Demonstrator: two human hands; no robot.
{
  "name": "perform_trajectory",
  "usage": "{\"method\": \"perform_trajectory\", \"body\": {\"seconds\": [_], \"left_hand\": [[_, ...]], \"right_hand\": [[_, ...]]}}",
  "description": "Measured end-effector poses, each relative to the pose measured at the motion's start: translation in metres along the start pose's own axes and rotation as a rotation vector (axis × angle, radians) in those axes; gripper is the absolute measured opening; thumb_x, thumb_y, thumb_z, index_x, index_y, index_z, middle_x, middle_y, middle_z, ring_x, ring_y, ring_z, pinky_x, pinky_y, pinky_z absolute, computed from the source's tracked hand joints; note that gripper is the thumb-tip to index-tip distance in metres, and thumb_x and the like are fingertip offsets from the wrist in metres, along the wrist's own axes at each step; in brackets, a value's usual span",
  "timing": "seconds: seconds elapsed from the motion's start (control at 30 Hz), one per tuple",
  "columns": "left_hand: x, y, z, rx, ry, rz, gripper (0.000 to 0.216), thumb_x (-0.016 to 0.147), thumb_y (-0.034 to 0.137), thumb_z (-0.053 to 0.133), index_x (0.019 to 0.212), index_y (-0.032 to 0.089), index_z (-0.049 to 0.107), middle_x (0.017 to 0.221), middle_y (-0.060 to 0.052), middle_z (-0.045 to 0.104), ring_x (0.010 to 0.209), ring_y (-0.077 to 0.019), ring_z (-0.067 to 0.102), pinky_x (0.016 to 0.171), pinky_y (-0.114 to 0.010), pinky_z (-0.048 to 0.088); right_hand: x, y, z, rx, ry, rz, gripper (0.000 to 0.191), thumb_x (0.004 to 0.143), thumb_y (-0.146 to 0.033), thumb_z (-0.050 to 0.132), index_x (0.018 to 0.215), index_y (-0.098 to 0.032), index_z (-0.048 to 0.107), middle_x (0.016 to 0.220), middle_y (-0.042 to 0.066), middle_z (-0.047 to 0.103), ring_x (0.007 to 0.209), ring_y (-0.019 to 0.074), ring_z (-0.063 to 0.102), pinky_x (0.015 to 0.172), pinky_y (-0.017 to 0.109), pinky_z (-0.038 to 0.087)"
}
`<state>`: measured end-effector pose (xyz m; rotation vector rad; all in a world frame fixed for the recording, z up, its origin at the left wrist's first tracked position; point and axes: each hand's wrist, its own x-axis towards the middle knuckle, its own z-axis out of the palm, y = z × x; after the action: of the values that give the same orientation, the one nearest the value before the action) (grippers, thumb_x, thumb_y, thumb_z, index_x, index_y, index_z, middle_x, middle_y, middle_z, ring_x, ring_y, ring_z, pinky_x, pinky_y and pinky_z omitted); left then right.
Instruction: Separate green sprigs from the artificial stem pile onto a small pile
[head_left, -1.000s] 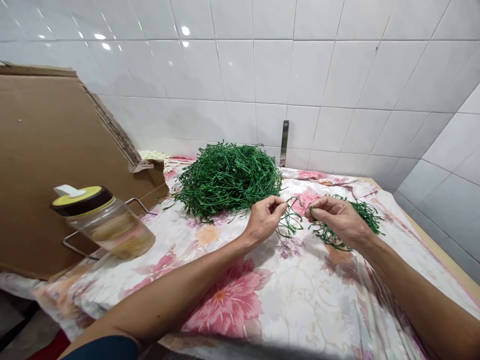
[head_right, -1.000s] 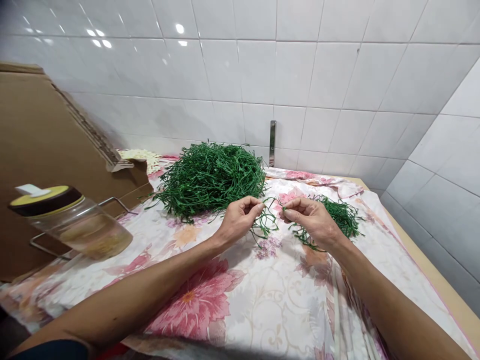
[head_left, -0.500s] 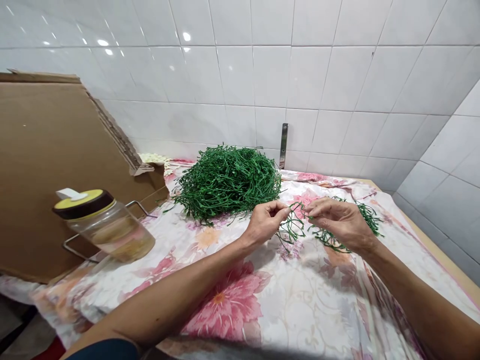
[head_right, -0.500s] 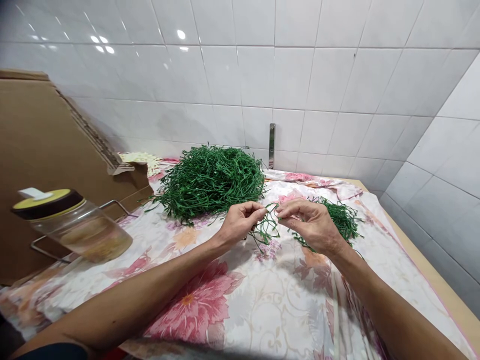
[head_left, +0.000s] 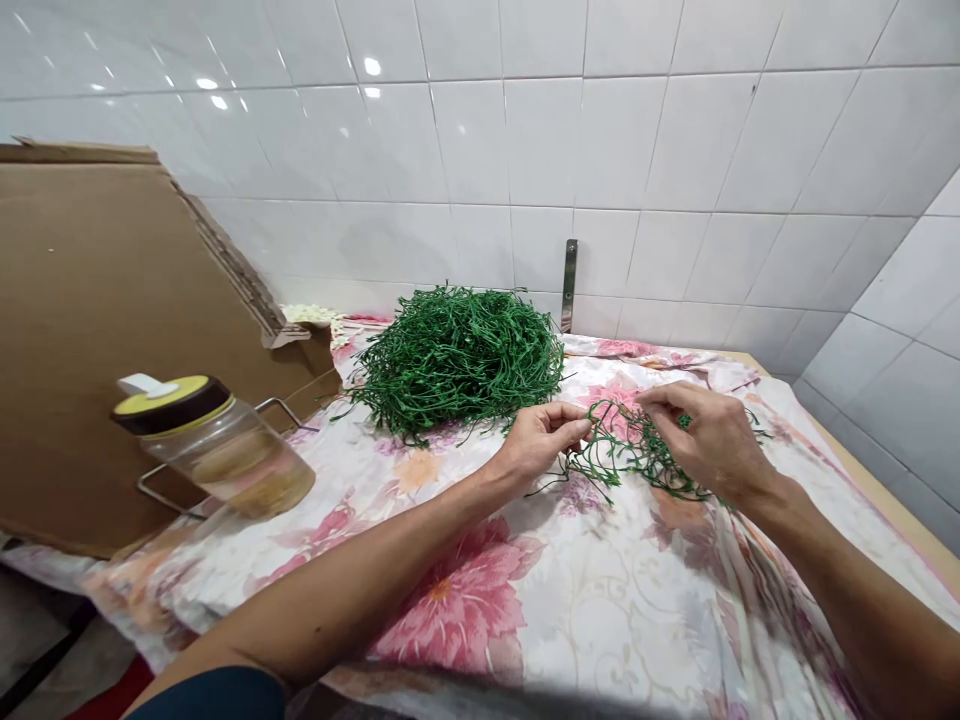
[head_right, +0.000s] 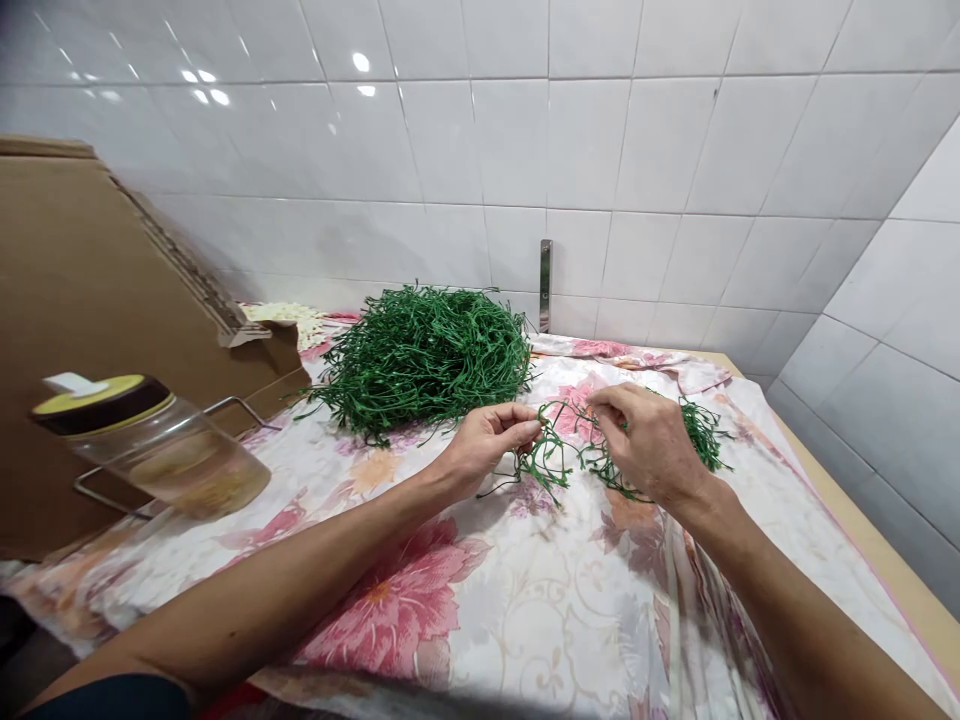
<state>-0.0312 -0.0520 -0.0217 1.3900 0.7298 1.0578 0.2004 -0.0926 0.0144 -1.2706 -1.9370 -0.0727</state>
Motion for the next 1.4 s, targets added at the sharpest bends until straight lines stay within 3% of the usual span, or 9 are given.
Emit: {"method": "perform_trajectory", "body": {"seconds": [0.1, 0.17, 0.27, 0.47, 0.7, 0.93, 1.1, 1.2, 1.4], "left_hand": [[-0.002, 0.000, 0.002, 0.016, -0.022, 0.006, 0.027, 0.078, 0.038, 0.079, 0.084, 0.012, 0.073, 0.075, -0.003, 0.067, 0.066, -0.0096, 0.055, 0.066, -0.024, 0.044], [-0.003, 0.000, 0.003, 0.039, -0.027, 0.016, 0.026, 0.079, 0.037, 0.078, 0.084, 0.011, 0.073, 0.076, -0.004, 0.068, 0.067, -0.0106, 0.057, 0.066, -0.024, 0.045], [-0.004, -0.001, 0.006, 0.070, -0.028, 0.040, 0.024, 0.078, 0.034, 0.078, 0.086, 0.011, 0.075, 0.077, -0.005, 0.070, 0.068, -0.0115, 0.059, 0.066, -0.024, 0.046], [-0.006, -0.007, 0.007, 0.125, -0.036, 0.074, 0.024, 0.081, 0.034, 0.076, 0.090, 0.011, 0.076, 0.079, -0.006, 0.072, 0.067, -0.0121, 0.061, 0.065, -0.024, 0.049], [-0.010, -0.001, 0.009, 0.192, -0.021, 0.080, 0.025, 0.084, 0.035, 0.072, 0.089, 0.010, 0.075, 0.078, -0.006, 0.071, 0.068, -0.0124, 0.060, 0.064, -0.023, 0.048], [-0.012, 0.002, 0.008, 0.353, 0.014, 0.134, 0.021, 0.086, 0.031, 0.068, 0.089, 0.012, 0.076, 0.081, -0.005, 0.072, 0.073, -0.0135, 0.059, 0.067, -0.024, 0.045], [-0.012, 0.000, 0.006, 0.424, 0.006, 0.143, 0.024, 0.086, 0.036, 0.068, 0.087, 0.013, 0.074, 0.076, -0.002, 0.067, 0.065, -0.0107, 0.052, 0.059, -0.022, 0.038], [-0.011, 0.000, 0.006, 0.365, 0.007, 0.132, 0.031, 0.085, 0.043, 0.070, 0.081, 0.012, 0.072, 0.071, -0.001, 0.062, 0.063, -0.0103, 0.049, 0.057, -0.023, 0.036], [-0.011, -0.001, 0.009, 0.274, 0.053, 0.121, 0.032, 0.083, 0.043, 0.071, 0.080, 0.011, 0.069, 0.071, -0.002, 0.060, 0.065, -0.0112, 0.049, 0.061, -0.023, 0.039]], "right_hand": [[-0.002, -0.020, 0.002, 0.246, -0.183, 0.140, 0.018, 0.093, -0.031, 0.062, 0.093, -0.020, 0.077, 0.077, 0.002, 0.074, 0.061, 0.0147, 0.062, 0.060, 0.027, 0.049], [-0.002, -0.026, 0.004, 0.328, -0.286, 0.196, 0.024, 0.095, -0.037, 0.060, 0.091, -0.021, 0.078, 0.071, 0.000, 0.071, 0.058, 0.0130, 0.059, 0.056, 0.026, 0.045], [-0.002, -0.026, 0.009, 0.371, -0.333, 0.230, 0.028, 0.093, -0.042, 0.062, 0.089, -0.020, 0.078, 0.073, 0.001, 0.071, 0.060, 0.0127, 0.058, 0.055, 0.025, 0.043], [-0.004, -0.023, 0.021, 0.364, -0.287, 0.305, 0.017, 0.085, -0.034, 0.069, 0.088, -0.020, 0.078, 0.083, 0.003, 0.076, 0.068, 0.0153, 0.064, 0.063, 0.027, 0.048], [-0.010, -0.026, 0.030, 0.328, -0.194, 0.336, 0.015, 0.085, -0.033, 0.067, 0.089, -0.021, 0.077, 0.083, 0.004, 0.076, 0.070, 0.0176, 0.067, 0.067, 0.030, 0.050], [-0.013, -0.029, 0.032, 0.247, -0.132, 0.163, 0.008, 0.089, -0.023, 0.060, 0.088, -0.019, 0.067, 0.083, 0.003, 0.071, 0.069, 0.0156, 0.062, 0.068, 0.028, 0.048], [-0.017, -0.033, 0.035, 0.158, -0.096, 0.039, 0.009, 0.092, -0.021, 0.054, 0.087, -0.018, 0.060, 0.079, 0.004, 0.066, 0.067, 0.0154, 0.058, 0.065, 0.028, 0.044], [-0.018, -0.036, 0.037, 0.226, -0.097, 0.097, 0.009, 0.092, -0.023, 0.055, 0.089, -0.019, 0.061, 0.074, 0.002, 0.066, 0.063, 0.0144, 0.058, 0.063, 0.027, 0.045], [-0.017, -0.035, 0.044, 0.448, -0.127, 0.360, 0.017, 0.085, -0.029, 0.064, 0.098, -0.018, 0.067, 0.080, 0.004, 0.072, 0.068, 0.0161, 0.065, 0.061, 0.026, 0.050]]}}
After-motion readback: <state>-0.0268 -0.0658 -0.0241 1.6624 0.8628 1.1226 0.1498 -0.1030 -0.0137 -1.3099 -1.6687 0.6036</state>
